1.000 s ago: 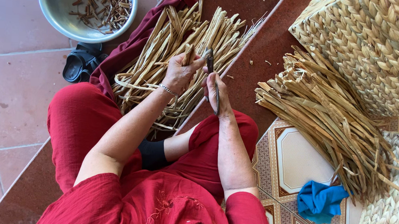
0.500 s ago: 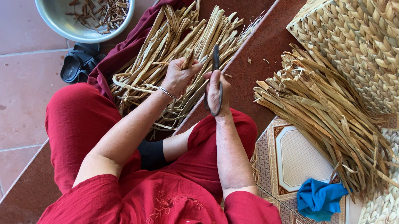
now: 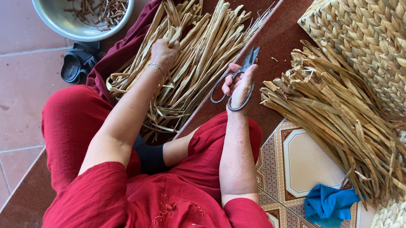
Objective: The person sits on the floor and uses scissors to cut dried plant stems into short pieces, dropping the cut pieces into a metal bowl. They repeatedly pick up stems from a pile, cut them, and place the cut pieces into the bowl.
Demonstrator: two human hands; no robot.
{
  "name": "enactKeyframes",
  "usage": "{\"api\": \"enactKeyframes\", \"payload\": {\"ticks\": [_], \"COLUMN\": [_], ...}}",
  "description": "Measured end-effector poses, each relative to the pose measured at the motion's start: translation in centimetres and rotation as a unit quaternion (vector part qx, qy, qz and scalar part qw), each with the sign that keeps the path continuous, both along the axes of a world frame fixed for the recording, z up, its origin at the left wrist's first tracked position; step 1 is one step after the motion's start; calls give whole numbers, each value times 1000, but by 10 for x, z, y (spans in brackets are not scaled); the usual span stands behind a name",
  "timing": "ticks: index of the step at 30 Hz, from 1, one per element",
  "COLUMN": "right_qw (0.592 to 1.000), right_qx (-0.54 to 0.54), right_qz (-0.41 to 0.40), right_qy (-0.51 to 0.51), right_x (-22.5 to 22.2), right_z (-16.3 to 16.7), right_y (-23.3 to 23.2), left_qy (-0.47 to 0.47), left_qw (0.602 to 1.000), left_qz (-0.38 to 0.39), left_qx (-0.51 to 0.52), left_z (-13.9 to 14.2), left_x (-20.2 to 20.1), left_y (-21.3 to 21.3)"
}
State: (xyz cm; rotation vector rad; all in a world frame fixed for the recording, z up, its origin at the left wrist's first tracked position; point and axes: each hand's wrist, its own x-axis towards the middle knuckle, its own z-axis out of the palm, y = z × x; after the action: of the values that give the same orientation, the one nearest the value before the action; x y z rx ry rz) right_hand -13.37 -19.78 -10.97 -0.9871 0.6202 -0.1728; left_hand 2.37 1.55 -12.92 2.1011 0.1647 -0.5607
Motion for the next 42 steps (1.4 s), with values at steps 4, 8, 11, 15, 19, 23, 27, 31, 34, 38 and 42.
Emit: {"api": "enactKeyframes", "payload": {"ticks": [4,8,11,15,19,23,27,31,34,38,42], "right_qw": [1000,1000,999,997,993,982,983,988,986,983,984], "right_qx": [-4,-10,-16,-73,-108,-177,-166,-128,-112,-143,-144], "right_qz": [23,19,25,14,-19,-71,-41,-28,12,20,-5], "right_qy": [-4,11,12,24,-40,-10,-59,-77,-125,-114,-105], "right_x": [0,2,3,2,6,9,4,3,-2,-3,-1], "right_z": [-4,0,4,8,11,13,14,20,28,33,27], "right_y": [1,-3,-3,3,6,2,6,13,14,16,16], "left_qy": [-9,-28,-104,-189,-54,-20,-40,-25,-65,-54,-28], "left_qw": [940,902,918,936,994,987,969,959,969,957,956], "left_qz": [-214,-256,-221,-173,-84,-106,-107,-91,-98,-91,-84], "left_qx": [264,345,313,239,35,-122,-217,-268,-218,-270,-278], "left_z": [-2,-10,-20,-20,-2,15,15,9,5,0,-6], "left_x": [2,3,4,-1,-30,-63,-91,-94,-91,-91,-95], "left_y": [-25,-35,-30,-18,-1,11,25,30,31,31,31]}}
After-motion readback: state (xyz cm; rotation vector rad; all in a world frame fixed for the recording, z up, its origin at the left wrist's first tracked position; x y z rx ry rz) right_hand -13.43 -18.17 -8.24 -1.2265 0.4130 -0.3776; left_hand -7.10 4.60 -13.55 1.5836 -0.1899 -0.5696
